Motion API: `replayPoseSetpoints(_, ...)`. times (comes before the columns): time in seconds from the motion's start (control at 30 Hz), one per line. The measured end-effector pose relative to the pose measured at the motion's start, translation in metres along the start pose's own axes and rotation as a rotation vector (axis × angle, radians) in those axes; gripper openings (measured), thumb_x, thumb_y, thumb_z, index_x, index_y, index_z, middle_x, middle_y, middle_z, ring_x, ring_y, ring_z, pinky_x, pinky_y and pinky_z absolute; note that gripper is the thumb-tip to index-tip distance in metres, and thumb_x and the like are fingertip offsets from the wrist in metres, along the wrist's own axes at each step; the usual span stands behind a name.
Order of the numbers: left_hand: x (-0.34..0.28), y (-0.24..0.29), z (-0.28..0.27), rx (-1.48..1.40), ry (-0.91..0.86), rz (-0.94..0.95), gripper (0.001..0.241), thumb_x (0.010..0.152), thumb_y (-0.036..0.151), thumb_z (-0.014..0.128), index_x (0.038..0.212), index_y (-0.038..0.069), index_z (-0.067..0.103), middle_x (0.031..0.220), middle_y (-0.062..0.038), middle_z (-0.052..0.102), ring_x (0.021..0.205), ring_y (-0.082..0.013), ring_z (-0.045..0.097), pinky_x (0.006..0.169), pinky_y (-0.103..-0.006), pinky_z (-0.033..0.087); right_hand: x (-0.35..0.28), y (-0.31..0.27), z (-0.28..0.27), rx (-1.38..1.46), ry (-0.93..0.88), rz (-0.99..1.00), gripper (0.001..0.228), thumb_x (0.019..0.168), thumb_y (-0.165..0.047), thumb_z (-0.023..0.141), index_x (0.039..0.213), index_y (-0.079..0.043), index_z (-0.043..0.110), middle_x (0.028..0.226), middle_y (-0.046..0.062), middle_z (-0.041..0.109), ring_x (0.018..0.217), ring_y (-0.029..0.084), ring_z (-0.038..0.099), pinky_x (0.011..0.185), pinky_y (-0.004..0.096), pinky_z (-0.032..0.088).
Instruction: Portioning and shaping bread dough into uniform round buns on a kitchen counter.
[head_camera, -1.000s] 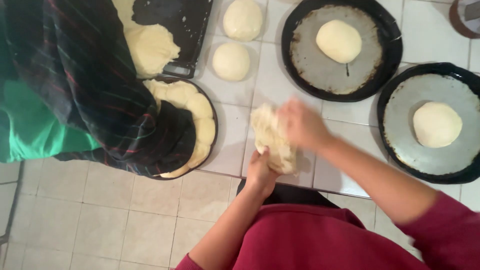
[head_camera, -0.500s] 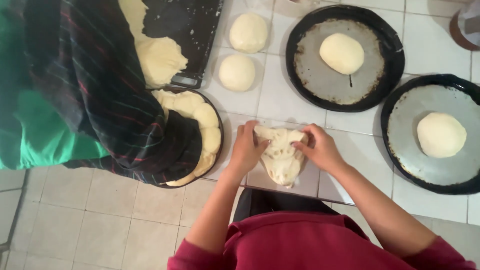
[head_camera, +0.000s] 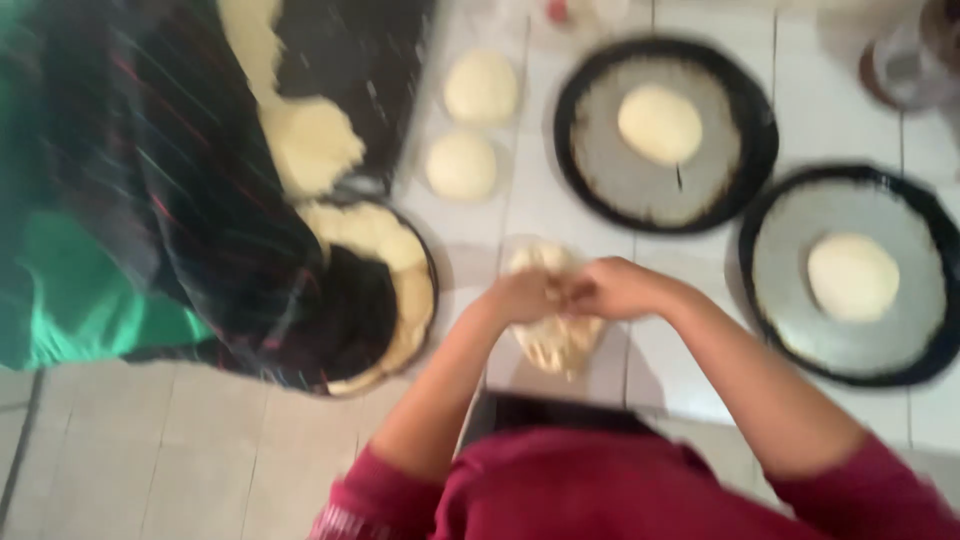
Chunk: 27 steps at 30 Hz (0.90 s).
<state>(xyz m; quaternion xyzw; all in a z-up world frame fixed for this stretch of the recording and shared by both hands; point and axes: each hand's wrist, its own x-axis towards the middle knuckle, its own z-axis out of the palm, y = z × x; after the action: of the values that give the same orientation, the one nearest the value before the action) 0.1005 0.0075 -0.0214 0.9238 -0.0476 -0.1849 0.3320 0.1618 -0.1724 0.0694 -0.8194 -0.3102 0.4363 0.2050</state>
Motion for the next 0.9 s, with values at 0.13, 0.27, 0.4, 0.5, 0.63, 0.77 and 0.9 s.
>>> replayPoseSetpoints(0.13,-0.017,0.022,-0.045,-0.214,0.357,-0.172,0.023,0.086,0.019,0.058,0.103,0.014,0.072,0.101,-0.018,0.072,0.099,-0.0385,0.068,0.085,-0.0528,0.053,0.035,0.034,0.021,0.15,0.872,0.098,0.025,0.093,-0.031,0.065,0.091,-0.007,0.064,0.077,0.013,0.073,0.069,0.034,0.072,0.065,0.043,0.055)
replayPoseSetpoints(0.27,-0.021,0.003,0.024,-0.196,0.39,-0.227,0.028,0.092,0.027,0.064,0.103,0.003,0.057,0.095,-0.023,0.067,0.09,-0.0426,0.067,0.076,-0.054,0.053,0.05,0.036,0.087,0.07,0.848,0.042,0.023,0.094,-0.027,0.067,0.09,-0.005,0.065,0.08,0.017,0.069,0.075,0.039,0.066,0.065,0.047,0.052)
replayPoseSetpoints(0.4,-0.071,-0.002,0.097,0.174,0.468,0.149,0.016,0.087,0.01,0.058,0.101,0.004,0.059,0.093,-0.017,0.065,0.088,-0.0323,0.071,0.06,-0.0429,0.058,0.009,0.034,0.146,-0.333,0.898,-0.269,0.009,0.079,-0.017,0.066,0.077,-0.009,0.064,0.079,0.016,0.062,0.077,0.038,0.063,0.069,0.048,0.051)
replayPoseSetpoints(0.5,-0.037,-0.025,0.118,0.274,0.518,0.187,0.009,0.085,0.011,0.06,0.093,0.007,0.063,0.088,-0.013,0.065,0.086,-0.0299,0.07,0.067,-0.0401,0.059,0.031,0.046,0.131,-0.363,0.713,-0.118,0.014,0.068,-0.017,0.071,0.073,-0.005,0.066,0.079,0.019,0.063,0.078,0.041,0.061,0.07,0.052,0.05)
replayPoseSetpoints(0.63,-0.021,0.0,0.044,0.199,0.241,-0.012,0.007,0.086,0.015,0.065,0.089,0.009,0.068,0.089,-0.015,0.067,0.087,-0.0329,0.07,0.072,-0.0449,0.058,0.026,0.027,0.069,-0.287,0.636,-0.182,0.015,0.068,-0.012,0.069,0.079,-0.002,0.069,0.085,0.018,0.066,0.084,0.039,0.063,0.066,0.049,0.053)
replayPoseSetpoints(0.77,-0.072,0.034,-0.01,-0.119,0.186,-0.212,0.016,0.087,0.022,0.065,0.091,0.007,0.068,0.092,-0.017,0.069,0.089,-0.0377,0.067,0.078,-0.0504,0.054,-0.018,0.065,0.089,0.271,0.756,-0.095,0.012,0.097,-0.011,0.06,0.092,-0.002,0.065,0.078,0.017,0.064,0.068,0.033,0.063,0.064,0.041,0.053)
replayPoseSetpoints(0.9,-0.06,0.0,0.017,-0.13,0.458,-0.224,0.022,0.096,0.023,0.062,0.096,0.001,0.062,0.092,-0.021,0.067,0.087,-0.0421,0.065,0.077,-0.0537,0.052,0.001,0.075,0.125,0.179,0.986,0.116,0.008,0.096,-0.011,0.06,0.096,-0.003,0.061,0.075,0.017,0.063,0.065,0.035,0.063,0.059,0.045,0.051)
